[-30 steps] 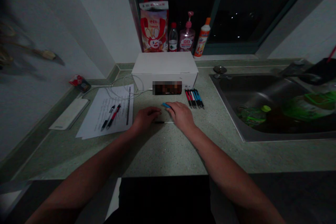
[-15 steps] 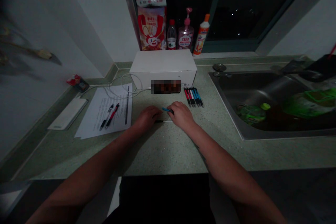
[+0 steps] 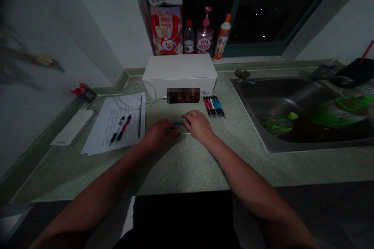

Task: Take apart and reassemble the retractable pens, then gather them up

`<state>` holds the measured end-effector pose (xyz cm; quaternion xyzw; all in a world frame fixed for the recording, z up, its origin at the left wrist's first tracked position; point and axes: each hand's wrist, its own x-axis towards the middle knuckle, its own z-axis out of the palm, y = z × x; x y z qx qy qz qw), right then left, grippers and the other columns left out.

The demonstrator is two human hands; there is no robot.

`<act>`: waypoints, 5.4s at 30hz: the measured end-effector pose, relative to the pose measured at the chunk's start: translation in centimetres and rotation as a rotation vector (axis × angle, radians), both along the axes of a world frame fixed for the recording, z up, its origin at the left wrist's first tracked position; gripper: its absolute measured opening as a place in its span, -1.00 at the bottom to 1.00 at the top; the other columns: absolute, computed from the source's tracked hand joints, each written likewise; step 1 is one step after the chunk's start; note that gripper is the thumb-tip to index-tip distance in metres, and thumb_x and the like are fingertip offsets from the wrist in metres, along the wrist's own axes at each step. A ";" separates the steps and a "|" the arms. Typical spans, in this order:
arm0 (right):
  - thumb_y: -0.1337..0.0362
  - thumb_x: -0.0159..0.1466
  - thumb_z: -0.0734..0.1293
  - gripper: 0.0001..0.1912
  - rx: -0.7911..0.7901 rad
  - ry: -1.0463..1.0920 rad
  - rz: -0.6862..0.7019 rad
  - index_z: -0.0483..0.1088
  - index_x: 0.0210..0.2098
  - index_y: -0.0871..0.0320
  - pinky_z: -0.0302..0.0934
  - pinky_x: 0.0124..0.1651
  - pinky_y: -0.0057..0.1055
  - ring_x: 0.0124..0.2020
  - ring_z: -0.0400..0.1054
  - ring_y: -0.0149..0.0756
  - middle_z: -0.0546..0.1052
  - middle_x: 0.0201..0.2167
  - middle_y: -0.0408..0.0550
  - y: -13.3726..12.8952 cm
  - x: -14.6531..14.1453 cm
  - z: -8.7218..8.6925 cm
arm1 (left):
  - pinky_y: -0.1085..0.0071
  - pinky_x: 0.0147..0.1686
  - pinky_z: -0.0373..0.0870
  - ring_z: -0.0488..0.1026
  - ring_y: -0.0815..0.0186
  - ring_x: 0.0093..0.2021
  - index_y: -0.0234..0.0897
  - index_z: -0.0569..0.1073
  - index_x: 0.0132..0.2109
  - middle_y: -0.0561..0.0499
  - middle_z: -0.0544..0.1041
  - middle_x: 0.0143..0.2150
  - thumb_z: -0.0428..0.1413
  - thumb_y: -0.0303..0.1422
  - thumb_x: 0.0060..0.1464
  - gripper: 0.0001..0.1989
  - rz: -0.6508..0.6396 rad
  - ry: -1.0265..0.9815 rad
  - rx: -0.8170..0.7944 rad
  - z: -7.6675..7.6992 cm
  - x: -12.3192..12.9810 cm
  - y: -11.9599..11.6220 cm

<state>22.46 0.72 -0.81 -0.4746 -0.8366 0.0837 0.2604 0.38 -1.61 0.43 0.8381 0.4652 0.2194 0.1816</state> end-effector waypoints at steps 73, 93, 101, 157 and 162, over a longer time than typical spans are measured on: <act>0.30 0.39 0.37 -0.89 -0.083 -0.015 0.163 0.49 -0.09 0.10 0.29 -0.07 -0.25 -0.10 0.44 -0.15 0.58 -0.18 0.02 -2.3 -0.6 1.5 | 0.31 -0.20 0.50 0.60 0.21 -0.26 -0.24 0.55 -0.19 -0.03 0.68 -0.26 0.30 -0.36 0.11 -0.88 0.133 -0.451 -0.326 -0.9 0.5 0.2; 0.28 0.39 0.39 -0.95 -0.066 0.188 0.071 0.52 -0.22 0.10 0.27 -0.15 -0.30 -0.22 0.44 -0.20 0.57 -0.29 -0.04 -1.5 0.4 1.4 | 0.31 -0.21 0.46 0.57 0.21 -0.30 -0.28 0.65 -0.20 -0.07 0.69 -0.29 0.17 -0.36 0.19 -0.84 0.271 -0.384 -0.268 0.4 0.1 0.3; 0.21 0.38 0.38 -0.85 -0.226 0.255 -0.001 0.51 -0.07 0.06 0.28 -0.24 -0.34 -0.31 0.48 -0.26 0.63 -0.25 -0.06 -2.0 -0.2 1.6 | 0.31 -0.22 0.49 0.60 0.19 -0.26 -0.27 0.63 -0.21 -0.06 0.69 -0.27 0.21 -0.33 0.14 -0.86 0.285 -0.464 -0.301 0.6 0.3 0.2; 0.31 0.36 0.38 -0.95 -0.184 0.065 0.090 0.52 -0.24 0.11 0.19 -0.21 -0.37 -0.28 0.41 -0.30 0.52 -0.32 -0.10 -1.5 0.8 2.2 | 0.20 -0.12 0.44 0.51 0.09 -0.18 -0.19 0.63 -0.13 -0.14 0.60 -0.17 0.13 -0.47 0.11 -0.78 0.206 -0.061 -0.093 0.0 -1.3 0.7; 0.27 0.21 0.53 -0.86 -0.284 -0.046 0.235 0.55 -0.24 0.07 0.24 -0.19 -0.36 -0.22 0.44 -0.24 0.53 -0.29 -0.11 -2.1 0.4 1.7 | 0.24 -0.14 0.43 0.52 0.09 -0.17 -0.22 0.62 -0.22 -0.13 0.59 -0.20 0.16 -0.42 0.13 -0.87 0.209 0.017 -0.137 -0.1 -1.2 0.8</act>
